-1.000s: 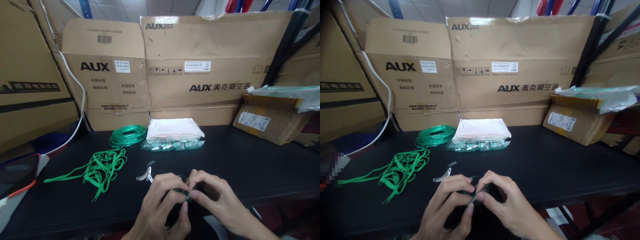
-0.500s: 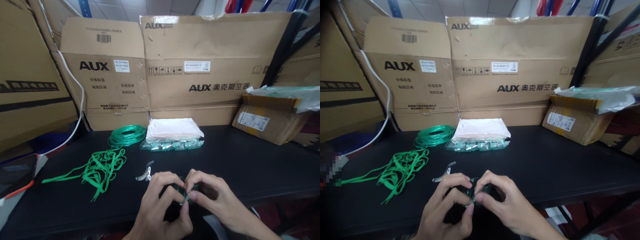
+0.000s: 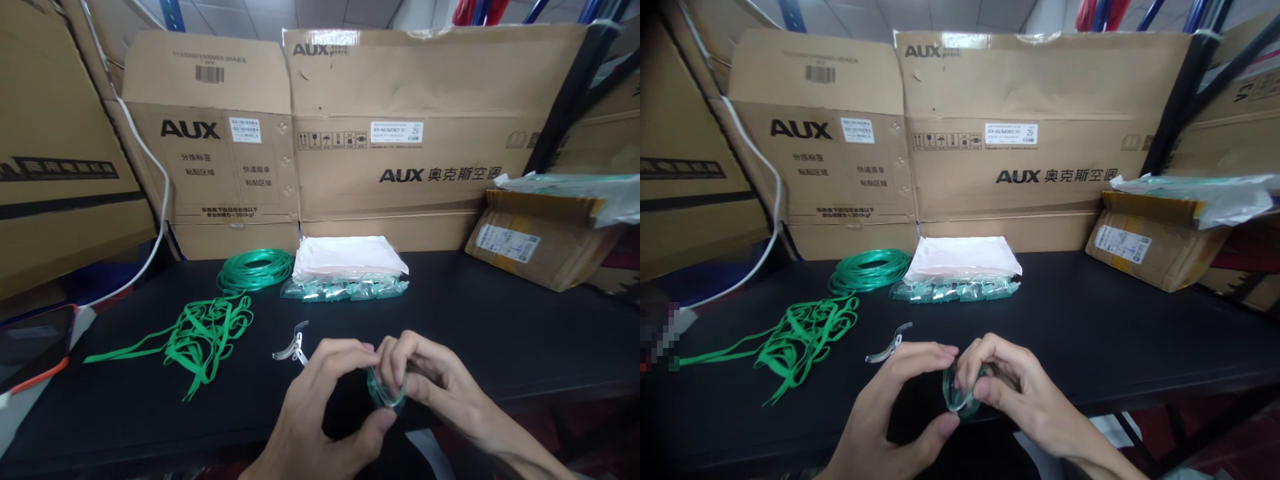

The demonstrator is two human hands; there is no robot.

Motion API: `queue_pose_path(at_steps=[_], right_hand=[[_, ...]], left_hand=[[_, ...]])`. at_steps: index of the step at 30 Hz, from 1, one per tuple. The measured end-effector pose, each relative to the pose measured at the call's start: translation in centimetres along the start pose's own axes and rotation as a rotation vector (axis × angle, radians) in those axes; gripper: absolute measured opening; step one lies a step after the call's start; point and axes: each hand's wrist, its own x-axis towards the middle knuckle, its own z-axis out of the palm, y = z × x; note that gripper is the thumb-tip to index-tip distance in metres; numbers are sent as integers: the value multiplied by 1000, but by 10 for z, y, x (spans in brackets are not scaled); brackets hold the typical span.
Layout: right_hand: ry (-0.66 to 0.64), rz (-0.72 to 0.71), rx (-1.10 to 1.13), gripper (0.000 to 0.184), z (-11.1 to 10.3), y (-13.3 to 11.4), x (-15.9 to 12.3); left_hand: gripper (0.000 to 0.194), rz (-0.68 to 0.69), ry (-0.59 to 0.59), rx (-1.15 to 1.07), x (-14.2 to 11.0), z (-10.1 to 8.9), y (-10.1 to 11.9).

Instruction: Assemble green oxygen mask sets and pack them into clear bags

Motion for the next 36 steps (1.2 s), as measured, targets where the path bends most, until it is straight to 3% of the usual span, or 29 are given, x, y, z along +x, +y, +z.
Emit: queue_pose_path(at_steps=[3,6,14,21,27,32,36], right_hand=[[-7,30,-10,23,2,-1,-1],[1,52,-36,12,5,-1,-2],[25,-17,-104,11,6,-3,-2],[75,-128,-352,5,10,-2,-4],[223,-225,-490,46,13,15,-7],[206,-258,-713,41,14,15,-8],[186,-260,-783,45,13,11,-6]], left_hand=[[39,-21,9,-43,0,-2,1],[40,-33,16,-55,3,-3,3],[39,-119,-71,-65,6,-5,2],[33,-136,-16,-78,7,-5,2],[18,-167,66,-139,5,-3,0],[9,-350,75,-319,6,-4,5],[28,-376,21,-319,13,-9,7]])
